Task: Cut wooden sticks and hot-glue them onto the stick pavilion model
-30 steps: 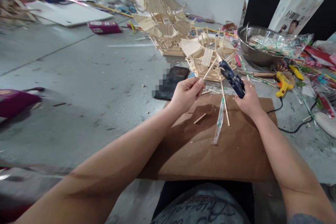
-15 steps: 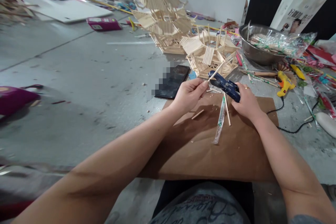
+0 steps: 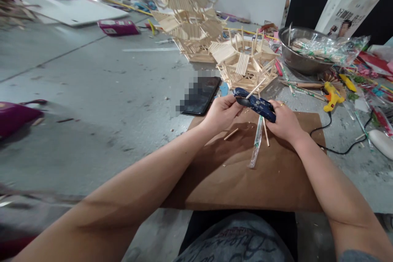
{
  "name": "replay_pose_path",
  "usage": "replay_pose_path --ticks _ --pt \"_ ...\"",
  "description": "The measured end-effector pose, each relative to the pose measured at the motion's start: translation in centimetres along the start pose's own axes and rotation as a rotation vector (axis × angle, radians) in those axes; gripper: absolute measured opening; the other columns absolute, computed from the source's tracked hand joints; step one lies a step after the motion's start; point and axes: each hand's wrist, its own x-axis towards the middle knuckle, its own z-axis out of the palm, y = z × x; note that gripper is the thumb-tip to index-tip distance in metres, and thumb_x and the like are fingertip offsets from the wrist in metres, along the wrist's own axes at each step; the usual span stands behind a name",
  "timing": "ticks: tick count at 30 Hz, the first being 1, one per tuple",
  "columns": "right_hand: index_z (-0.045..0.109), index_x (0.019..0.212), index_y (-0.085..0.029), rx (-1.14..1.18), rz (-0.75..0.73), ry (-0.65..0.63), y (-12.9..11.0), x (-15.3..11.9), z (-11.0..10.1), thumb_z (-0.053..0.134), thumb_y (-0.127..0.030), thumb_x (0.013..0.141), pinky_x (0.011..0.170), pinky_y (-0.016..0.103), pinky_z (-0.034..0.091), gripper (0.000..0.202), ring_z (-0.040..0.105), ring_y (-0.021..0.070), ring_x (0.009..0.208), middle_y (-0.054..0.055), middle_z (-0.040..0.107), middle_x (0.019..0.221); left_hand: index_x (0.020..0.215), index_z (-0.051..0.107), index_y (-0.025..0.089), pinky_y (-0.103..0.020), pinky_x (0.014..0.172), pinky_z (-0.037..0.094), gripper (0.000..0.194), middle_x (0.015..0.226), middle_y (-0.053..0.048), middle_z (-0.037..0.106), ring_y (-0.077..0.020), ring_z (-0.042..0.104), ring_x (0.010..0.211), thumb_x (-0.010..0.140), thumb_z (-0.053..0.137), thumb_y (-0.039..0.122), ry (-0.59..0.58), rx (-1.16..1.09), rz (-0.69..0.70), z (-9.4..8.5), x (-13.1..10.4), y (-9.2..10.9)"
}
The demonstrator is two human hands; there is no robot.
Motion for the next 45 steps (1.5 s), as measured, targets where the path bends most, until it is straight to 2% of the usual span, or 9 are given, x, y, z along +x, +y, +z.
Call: replay_pose_path --ticks 6,11,19,24,30,34,37,40,45 --pt "0.051 0.109 -0.014 0.003 0.013 -0.016 -0.3 0.0 0.0 0.047 -0.027 0.072 0.080 0.039 0.044 0.040 0.056 0.0269 0.091 0.014 0.060 0.097 0.056 0.051 0.016 -0.019 0.053 0.034 0.023 0.050 0.004 0.045 -0.0082 0.043 0.053 0.079 0.046 0.021 -0.012 0.024 -0.002 -0.1 0.0 0.0" --pt "0.053 0.106 -0.015 -0.005 0.033 -0.017 -0.1 -0.1 0.3 0.047 -0.028 0.072 0.080 0.039 0.044 0.037 0.058 0.0273 0.092 0.013 0.062 0.099 0.058 0.052 0.016 -0.020 0.050 0.031 0.022 0.047 0.005 0.041 -0.0077 0.038 0.049 0.079 0.046 0.021 -0.019 0.044 0.005 0.0 0.1 -0.3" --pt "0.055 0.096 -0.019 -0.052 0.096 -0.017 -0.4 -0.1 0.3 0.048 -0.031 0.071 0.073 0.036 0.044 0.028 0.060 0.0254 0.082 0.010 0.065 0.087 0.056 0.047 0.017 -0.021 0.048 0.028 0.025 0.046 0.005 0.039 -0.0071 0.035 0.045 0.080 0.045 0.024 -0.009 0.062 0.003 0.2 0.0 -0.7" --pt "0.057 0.090 -0.020 -0.145 0.193 -0.081 -1.1 0.0 0.1 0.048 -0.036 0.072 0.061 0.033 0.041 0.025 0.061 0.0254 0.073 0.009 0.066 0.080 0.053 0.041 0.018 -0.021 0.049 0.029 0.030 0.047 0.004 0.041 -0.0073 0.036 0.045 0.081 0.044 0.026 -0.008 0.095 -0.011 0.2 0.0 -0.6" --pt "0.060 0.081 -0.022 -0.247 0.268 -0.198 -2.0 0.0 -1.1 0.047 -0.043 0.075 0.051 0.029 0.035 0.025 0.060 0.0232 0.063 0.007 0.065 0.067 0.061 0.046 0.017 -0.021 0.052 0.031 0.022 0.051 0.004 0.045 -0.0090 0.040 0.049 0.082 0.042 0.025 -0.025 0.246 -0.039 0.5 0.0 -0.8" --pt "0.061 0.079 -0.022 -0.210 0.372 -0.241 -1.0 0.0 -2.7 0.046 -0.051 0.076 0.051 0.029 0.036 0.032 0.060 0.0230 0.063 0.008 0.066 0.069 0.077 0.055 0.016 -0.023 0.057 0.037 0.018 0.059 0.001 0.054 -0.0115 0.048 0.055 0.083 0.041 0.025 -0.078 0.352 -0.037 0.9 -0.3 -1.1" --pt "0.058 0.065 -0.022 -0.118 0.491 -0.377 0.1 -0.1 -3.5 0.040 -0.066 0.073 0.051 0.030 0.038 0.048 0.058 0.0213 0.054 0.007 0.062 0.055 0.096 0.058 0.016 -0.026 0.066 0.042 0.023 0.073 -0.004 0.063 -0.0158 0.057 0.068 0.084 0.039 0.023 -0.145 0.429 -0.037 1.6 -0.4 -1.6" --pt "0.051 0.051 -0.020 0.027 0.624 -0.515 0.9 -0.3 -3.4 0.026 -0.077 0.070 0.051 0.030 0.041 0.064 0.056 0.0192 0.046 0.007 0.059 0.048 0.100 0.059 0.016 -0.029 0.076 0.044 0.029 0.090 -0.009 0.065 -0.0197 0.060 0.085 0.082 0.037 0.015 -0.221 0.583 -0.021 2.3 -0.4 -2.0" --pt "0.050 0.048 -0.018 0.236 0.736 -0.548 1.9 -0.6 -2.5 0.013 -0.083 0.065 0.047 0.030 0.043 0.076 0.056 0.0172 0.041 0.009 0.059 0.048 0.104 0.059 0.020 -0.032 0.077 0.044 0.034 0.097 -0.010 0.061 -0.0212 0.059 0.088 0.082 0.033 0.011 -0.298 0.782 -0.020 2.9 -0.2 -2.2"
